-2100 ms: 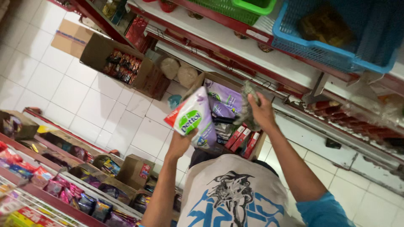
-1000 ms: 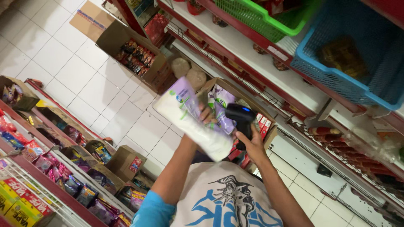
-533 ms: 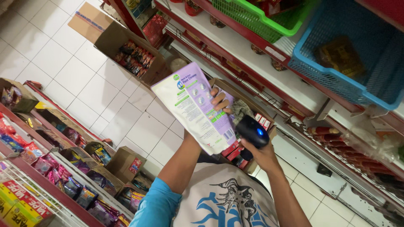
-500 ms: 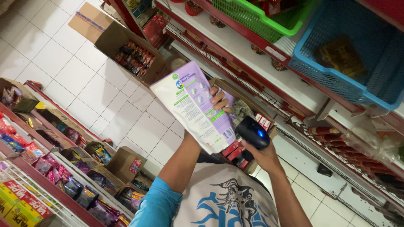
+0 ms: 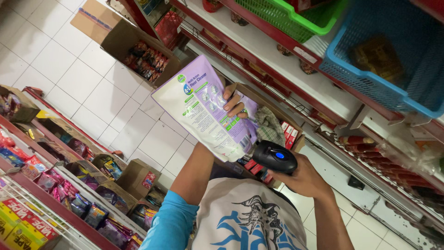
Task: The person wipes metal shelf edges and surfaces with a cloth while holding a spray bottle. They then pick up Dettol floor cleaner pouches from a cardboard box, scan them with a handheld scanner, and place them on the shelf.
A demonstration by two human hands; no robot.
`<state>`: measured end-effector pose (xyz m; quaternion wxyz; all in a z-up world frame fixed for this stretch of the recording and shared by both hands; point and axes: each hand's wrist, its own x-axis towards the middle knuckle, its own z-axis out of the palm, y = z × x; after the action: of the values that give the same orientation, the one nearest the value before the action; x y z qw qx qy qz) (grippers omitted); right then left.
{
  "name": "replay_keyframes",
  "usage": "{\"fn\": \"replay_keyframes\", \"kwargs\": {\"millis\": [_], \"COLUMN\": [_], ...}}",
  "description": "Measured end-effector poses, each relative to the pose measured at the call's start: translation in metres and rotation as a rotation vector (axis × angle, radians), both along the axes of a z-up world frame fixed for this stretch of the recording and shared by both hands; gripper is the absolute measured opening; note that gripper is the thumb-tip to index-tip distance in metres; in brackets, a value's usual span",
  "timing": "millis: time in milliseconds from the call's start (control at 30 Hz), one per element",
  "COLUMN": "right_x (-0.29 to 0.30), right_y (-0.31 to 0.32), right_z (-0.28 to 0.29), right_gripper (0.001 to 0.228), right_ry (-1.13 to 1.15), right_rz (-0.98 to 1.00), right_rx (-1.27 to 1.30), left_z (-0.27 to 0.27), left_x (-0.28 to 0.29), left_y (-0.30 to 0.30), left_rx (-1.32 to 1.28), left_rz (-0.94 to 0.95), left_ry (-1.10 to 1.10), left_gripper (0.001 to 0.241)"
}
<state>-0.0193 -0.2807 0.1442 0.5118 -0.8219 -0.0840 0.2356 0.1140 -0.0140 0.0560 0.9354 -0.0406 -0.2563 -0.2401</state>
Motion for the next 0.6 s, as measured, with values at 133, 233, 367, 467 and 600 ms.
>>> {"fn": "replay_keyframes", "kwargs": {"millis": [133, 233, 367, 467, 600], "right_x": [-0.001, 0.002, 0.016, 0.024, 0.026], "right_y": [-0.002, -0.005, -0.002, 0.007, 0.023], "right_z": [-0.003, -0.020, -0.069, -0.119, -0.180], "right_gripper": [0.046, 0.042, 0.036, 0.036, 0.044], "right_ry": [0.033, 0.135, 0.263, 0.315, 0.340], "right_rz": [0.002, -0.036, -0.203, -0.189, -0.171], "right_rx": [0.018, 0.120, 0.154, -0.082, -0.192], "left_z": [-0.004, -0.014, -0.044, -0.072, -0.113], "left_x": [-0.003, -0.009, -0.028, -0.049, -0.080], "left_y": [-0.001, 0.001, 0.008, 0.016, 0.021], "left_rx": [-0.015, -0.041, -0.073, -0.033, -0.054], "left_rz": [0.012, 0.033, 0.063, 0.087, 0.048], "left_ry": [-0.001, 0.051, 0.116, 0.233, 0.358], "left_gripper": [0.028, 0.028, 0.031, 0.031, 0.028]}}
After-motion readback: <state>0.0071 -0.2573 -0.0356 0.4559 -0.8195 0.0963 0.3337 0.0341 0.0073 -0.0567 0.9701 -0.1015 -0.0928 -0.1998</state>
